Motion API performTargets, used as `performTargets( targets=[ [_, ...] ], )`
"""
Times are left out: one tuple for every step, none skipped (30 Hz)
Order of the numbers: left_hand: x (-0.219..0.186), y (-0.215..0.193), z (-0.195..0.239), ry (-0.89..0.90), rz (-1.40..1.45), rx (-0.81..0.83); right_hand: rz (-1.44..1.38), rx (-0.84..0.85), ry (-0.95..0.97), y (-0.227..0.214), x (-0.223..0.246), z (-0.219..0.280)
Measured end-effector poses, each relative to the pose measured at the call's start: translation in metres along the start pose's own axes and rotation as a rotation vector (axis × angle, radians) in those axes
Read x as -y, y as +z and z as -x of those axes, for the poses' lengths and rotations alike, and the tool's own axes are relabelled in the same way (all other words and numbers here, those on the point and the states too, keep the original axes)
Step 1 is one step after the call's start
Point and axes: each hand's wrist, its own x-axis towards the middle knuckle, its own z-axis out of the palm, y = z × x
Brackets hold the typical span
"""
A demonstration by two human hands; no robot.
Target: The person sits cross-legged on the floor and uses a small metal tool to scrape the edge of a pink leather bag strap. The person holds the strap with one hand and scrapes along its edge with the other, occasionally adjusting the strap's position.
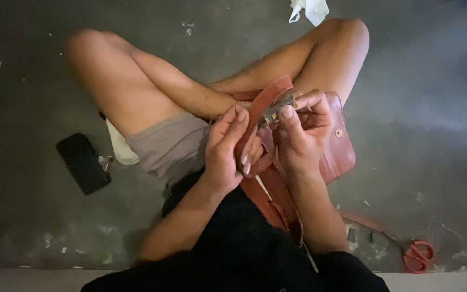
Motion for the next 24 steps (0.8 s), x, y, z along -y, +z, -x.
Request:
performTargets(
  targets=[
    [0.000, -0.002, -0.001, 0.028, -0.011, -0.001, 0.012, -0.007, 0.004, -0.005, -0.003, 0.001],
    [0.001, -0.005, -0.001, 0.056, -0.023, -0.002, 0.023, -0.014, 0.007, -0.010, -0.006, 0.002],
    [0.001, -0.008, 0.000, 0.059, -0.025, 0.001, 0.020, -0.013, 0.004, -0.005, -0.004, 0.001],
    [0.002, -0.011, 0.000, 0.097, -0.186, -0.003, 0.043, -0.005, 0.007, -0.001, -0.002, 0.000],
    [0.003, -0.012, 0.000, 0.132, -0.349, -0.001, 0.068, -0.003, 0.005, 0.003, 0.000, -0.003],
    [-0.001, -0.014, -0.003, 0.132, -0.352, 0.007, 0.065, -0.006, -0.003, 0.009, 0.004, -0.005],
    [-0.003, -0.016, -0.003, 0.203, -0.533, 0.015, 0.012, 0.004, 0.029, 0.012, 0.009, -0.003],
    [-0.005, -0.018, -0.002, 0.275, -0.713, 0.023, -0.042, 0.013, 0.061, 0.015, 0.013, -0.001],
    [-0.016, -0.007, 0.002, 0.272, -0.716, 0.031, -0.043, 0.007, 0.055, 0.015, 0.014, -0.003],
    [-0.026, 0.004, 0.005, 0.373, -0.906, 0.115, -0.031, 0.022, 0.048, 0.016, 0.015, -0.006],
    [-0.035, 0.016, 0.011, 0.470, -1.092, 0.204, -0.016, 0.032, 0.041, 0.016, 0.017, -0.006],
    [-0.035, 0.017, 0.014, 0.463, -1.093, 0.215, -0.015, 0.021, 0.037, 0.019, 0.020, -0.006],
    [-0.033, 0.017, 0.016, 0.463, -1.187, 0.272, 0.009, 0.011, 0.012, 0.021, 0.022, -0.007],
    [-0.032, 0.017, 0.018, 0.464, -1.281, 0.331, 0.033, 0.002, -0.012, 0.024, 0.024, -0.009],
    [-0.032, 0.017, 0.018, 0.461, -1.279, 0.341, 0.036, -0.006, -0.017, 0.022, 0.024, -0.008],
    [-0.032, 0.016, 0.019, 0.412, -1.264, 0.396, 0.067, 0.005, -0.030, 0.020, 0.025, -0.008],
    [-0.032, 0.015, 0.018, 0.366, -1.250, 0.448, 0.094, 0.019, -0.041, 0.019, 0.024, -0.009],
    [-0.037, 0.018, 0.017, 0.365, -1.250, 0.455, 0.095, 0.014, -0.046, 0.019, 0.025, -0.009],
    [-0.041, 0.021, 0.017, 0.385, -1.293, 0.465, 0.089, 0.015, -0.038, 0.019, 0.026, -0.008],
    [-0.047, 0.024, 0.018, 0.404, -1.336, 0.474, 0.083, 0.016, -0.029, 0.019, 0.026, -0.007],
    [-0.045, 0.013, 0.017, 0.404, -1.340, 0.471, 0.079, 0.018, -0.027, 0.021, 0.028, -0.006],
    [-0.044, 0.002, 0.017, 0.326, -1.243, 0.491, 0.063, 0.028, -0.032, 0.023, 0.030, -0.006],
    [-0.043, -0.008, 0.016, 0.245, -1.142, 0.515, 0.050, 0.034, -0.041, 0.024, 0.032, -0.006],
    [-0.047, -0.006, 0.015, 0.243, -1.144, 0.517, 0.049, 0.031, -0.041, 0.024, 0.030, -0.005]
  ],
)
